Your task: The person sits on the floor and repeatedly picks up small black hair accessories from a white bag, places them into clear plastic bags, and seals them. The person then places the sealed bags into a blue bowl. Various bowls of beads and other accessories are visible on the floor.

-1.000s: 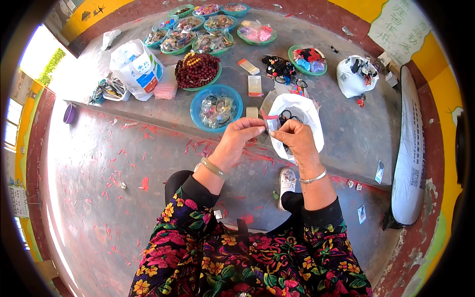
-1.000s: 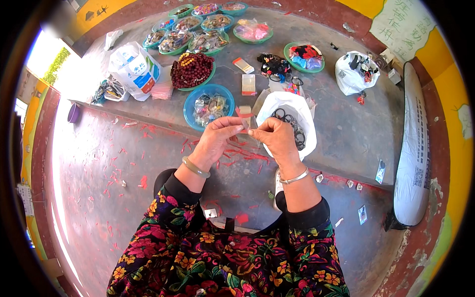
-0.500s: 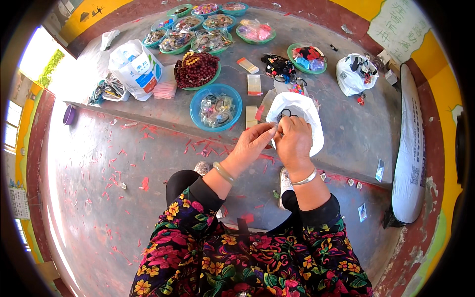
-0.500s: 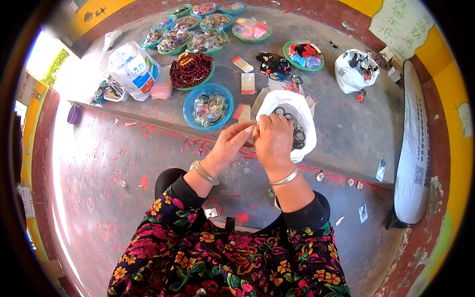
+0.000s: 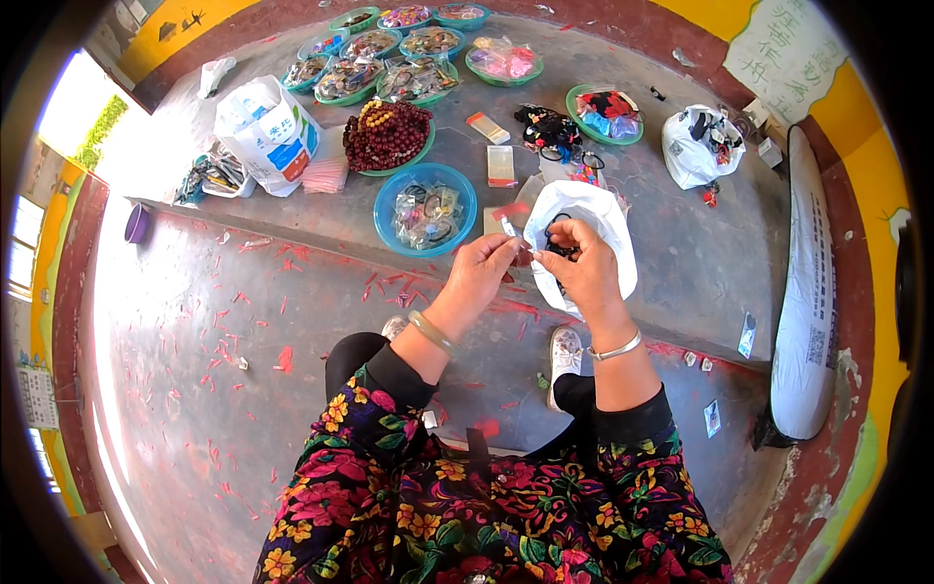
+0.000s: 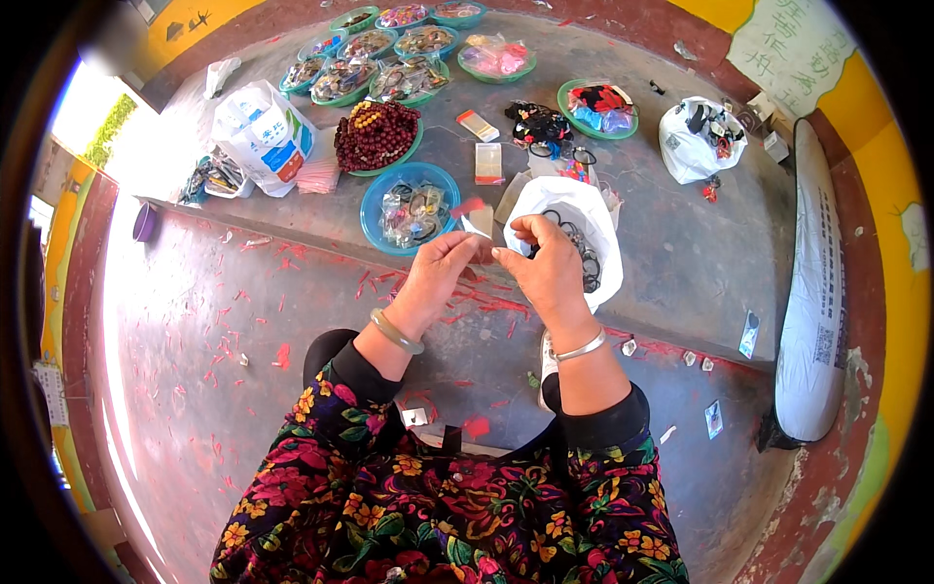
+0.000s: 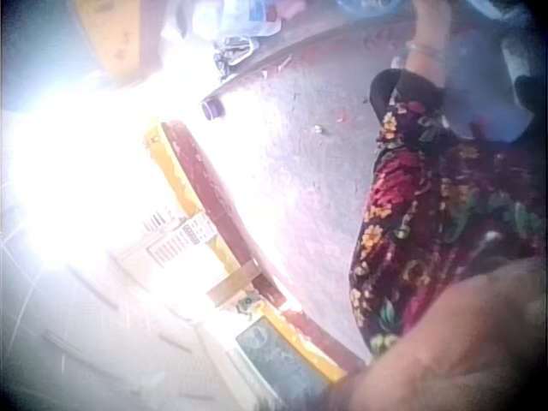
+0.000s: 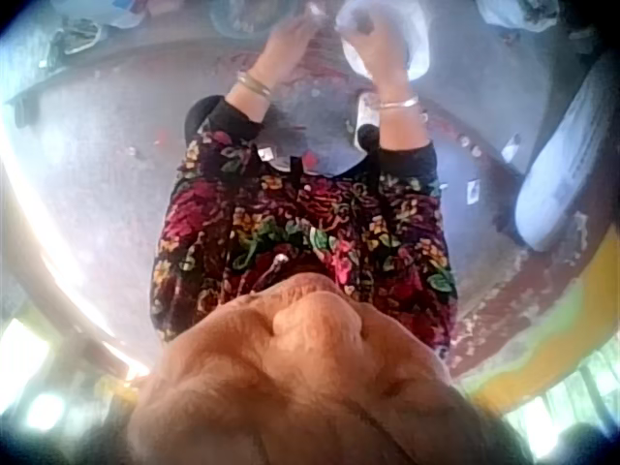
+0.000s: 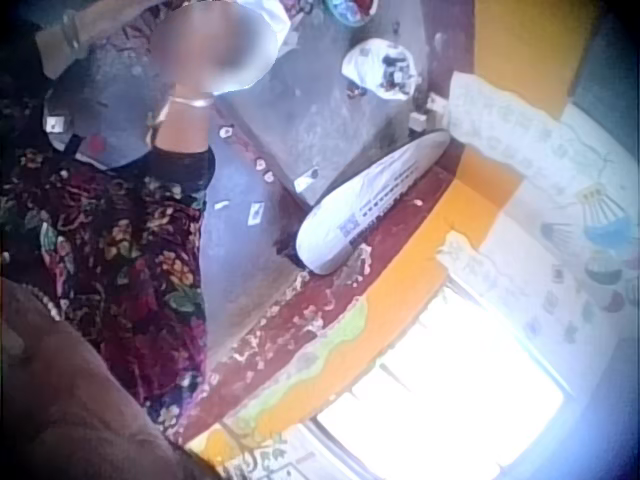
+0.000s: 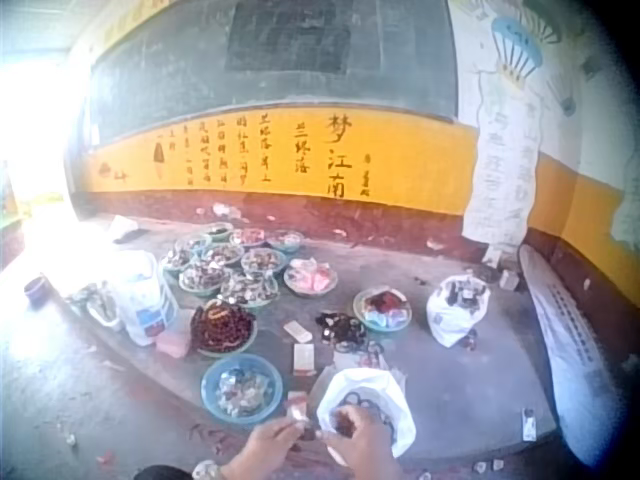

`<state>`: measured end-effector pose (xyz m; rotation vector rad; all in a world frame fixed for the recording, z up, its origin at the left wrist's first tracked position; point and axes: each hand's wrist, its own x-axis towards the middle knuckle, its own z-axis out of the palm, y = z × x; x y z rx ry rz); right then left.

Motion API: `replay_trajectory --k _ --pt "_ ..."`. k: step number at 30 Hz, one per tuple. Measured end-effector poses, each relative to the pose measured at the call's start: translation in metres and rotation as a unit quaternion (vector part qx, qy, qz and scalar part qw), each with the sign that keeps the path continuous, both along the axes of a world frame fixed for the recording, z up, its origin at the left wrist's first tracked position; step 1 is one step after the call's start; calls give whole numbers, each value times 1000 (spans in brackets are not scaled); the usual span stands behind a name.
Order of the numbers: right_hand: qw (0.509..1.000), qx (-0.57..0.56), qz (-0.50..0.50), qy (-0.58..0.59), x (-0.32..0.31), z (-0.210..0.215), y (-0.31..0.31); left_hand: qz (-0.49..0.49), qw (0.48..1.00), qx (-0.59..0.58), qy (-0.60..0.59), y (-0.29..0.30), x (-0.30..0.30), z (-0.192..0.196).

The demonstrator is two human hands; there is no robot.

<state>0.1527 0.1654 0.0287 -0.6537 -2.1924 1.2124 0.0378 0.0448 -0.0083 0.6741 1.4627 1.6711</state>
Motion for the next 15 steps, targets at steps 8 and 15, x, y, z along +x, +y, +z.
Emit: replay_trajectory --k 8,15 --pt "962 -254 99 -19 7 0 10 -29 1000 -2 -9 -4 0 10" --pt "957 -275 91 -26 8 7 7 -16 999 6 -42 -5 0 14"
